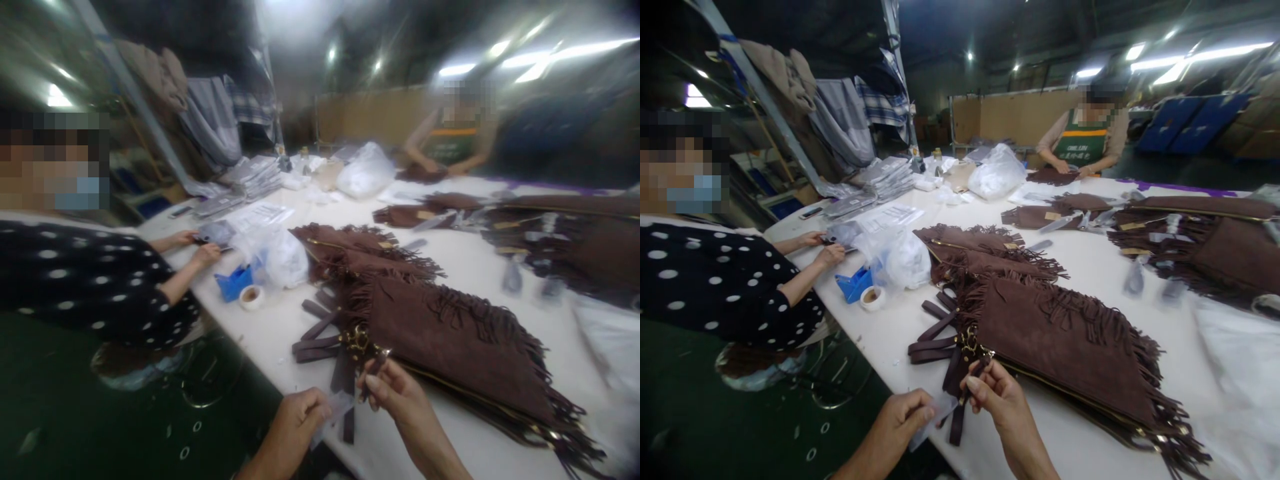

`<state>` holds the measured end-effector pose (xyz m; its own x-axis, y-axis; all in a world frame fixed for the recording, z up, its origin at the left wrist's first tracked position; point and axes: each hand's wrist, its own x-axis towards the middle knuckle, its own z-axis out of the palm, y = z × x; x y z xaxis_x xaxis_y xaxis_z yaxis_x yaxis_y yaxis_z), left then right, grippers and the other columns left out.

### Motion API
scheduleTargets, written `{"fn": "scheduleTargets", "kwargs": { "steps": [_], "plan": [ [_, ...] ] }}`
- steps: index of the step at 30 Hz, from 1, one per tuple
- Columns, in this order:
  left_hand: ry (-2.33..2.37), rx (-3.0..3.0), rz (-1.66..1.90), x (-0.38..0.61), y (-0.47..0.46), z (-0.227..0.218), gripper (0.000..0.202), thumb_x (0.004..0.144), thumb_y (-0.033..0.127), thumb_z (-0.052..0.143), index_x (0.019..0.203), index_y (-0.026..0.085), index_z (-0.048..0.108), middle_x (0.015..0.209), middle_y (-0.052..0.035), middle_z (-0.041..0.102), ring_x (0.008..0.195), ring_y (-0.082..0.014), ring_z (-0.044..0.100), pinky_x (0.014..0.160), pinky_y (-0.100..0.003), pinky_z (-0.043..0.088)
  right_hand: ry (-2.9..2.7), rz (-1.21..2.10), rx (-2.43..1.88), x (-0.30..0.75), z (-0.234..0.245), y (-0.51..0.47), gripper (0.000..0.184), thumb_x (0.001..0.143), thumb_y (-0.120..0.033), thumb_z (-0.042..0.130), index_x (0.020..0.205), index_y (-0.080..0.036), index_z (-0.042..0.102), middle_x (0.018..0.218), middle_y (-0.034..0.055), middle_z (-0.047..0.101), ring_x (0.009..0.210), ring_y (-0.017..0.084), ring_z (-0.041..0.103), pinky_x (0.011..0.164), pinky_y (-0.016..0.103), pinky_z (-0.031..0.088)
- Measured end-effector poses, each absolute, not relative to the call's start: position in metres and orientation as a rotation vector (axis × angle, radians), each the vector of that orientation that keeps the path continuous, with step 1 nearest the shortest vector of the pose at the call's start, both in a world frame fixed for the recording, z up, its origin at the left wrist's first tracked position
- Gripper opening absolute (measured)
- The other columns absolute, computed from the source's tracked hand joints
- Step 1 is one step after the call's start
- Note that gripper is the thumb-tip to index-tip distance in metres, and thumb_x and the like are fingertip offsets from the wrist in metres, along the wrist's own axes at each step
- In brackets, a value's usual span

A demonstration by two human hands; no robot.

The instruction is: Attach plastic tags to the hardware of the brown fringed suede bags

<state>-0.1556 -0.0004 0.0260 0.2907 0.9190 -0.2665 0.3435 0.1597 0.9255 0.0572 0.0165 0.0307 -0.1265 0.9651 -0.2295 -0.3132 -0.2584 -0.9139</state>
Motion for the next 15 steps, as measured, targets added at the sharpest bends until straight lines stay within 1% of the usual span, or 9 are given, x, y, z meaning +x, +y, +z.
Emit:
{"fn": "scheduleTargets", "kwargs": {
  "steps": [4, 9, 15],
  "plan": [
    [1.275, 1.393, 0.622, -0.149, 0.001, 0.030, 0.027, 0.088, 0.034, 0.052, 0.076, 0.014, 0.066, 0.068, 0.0019, 0.056, 0.065, -0.0140, 0.048, 0.061, -0.023, 0.033, -0.798, 1.599, -1.074, 0.050, 0.027, 0.016, 0.030, 0.078, -0.042, 0.072, 0.093, -0.018, 0.062, 0.080, 0.0029, 0.066, 0.061, 0.012, 0.051, 0.057, 0.024, 0.040],
    [1.339, 1.528, 0.612, -0.145, 0.003, 0.030, 0.027, 0.090, 0.032, 0.049, 0.079, 0.016, 0.067, 0.073, -0.0018, 0.064, 0.072, -0.0183, 0.057, 0.066, -0.025, 0.037, -0.688, 1.565, -1.123, 0.042, 0.028, 0.017, 0.038, 0.068, -0.047, 0.078, 0.084, -0.018, 0.061, 0.076, 0.0025, 0.064, 0.055, 0.011, 0.050, 0.053, 0.024, 0.039],
    [1.392, 1.687, 0.603, -0.143, 0.000, 0.025, 0.031, 0.093, 0.035, 0.043, 0.086, 0.018, 0.068, 0.083, -0.0063, 0.068, 0.081, -0.0219, 0.061, 0.071, -0.027, 0.041, -0.699, 1.516, -1.129, 0.039, 0.025, 0.018, 0.036, 0.070, -0.047, 0.077, 0.083, -0.018, 0.060, 0.073, 0.0025, 0.064, 0.055, 0.011, 0.052, 0.052, 0.023, 0.040]
  ]
}}
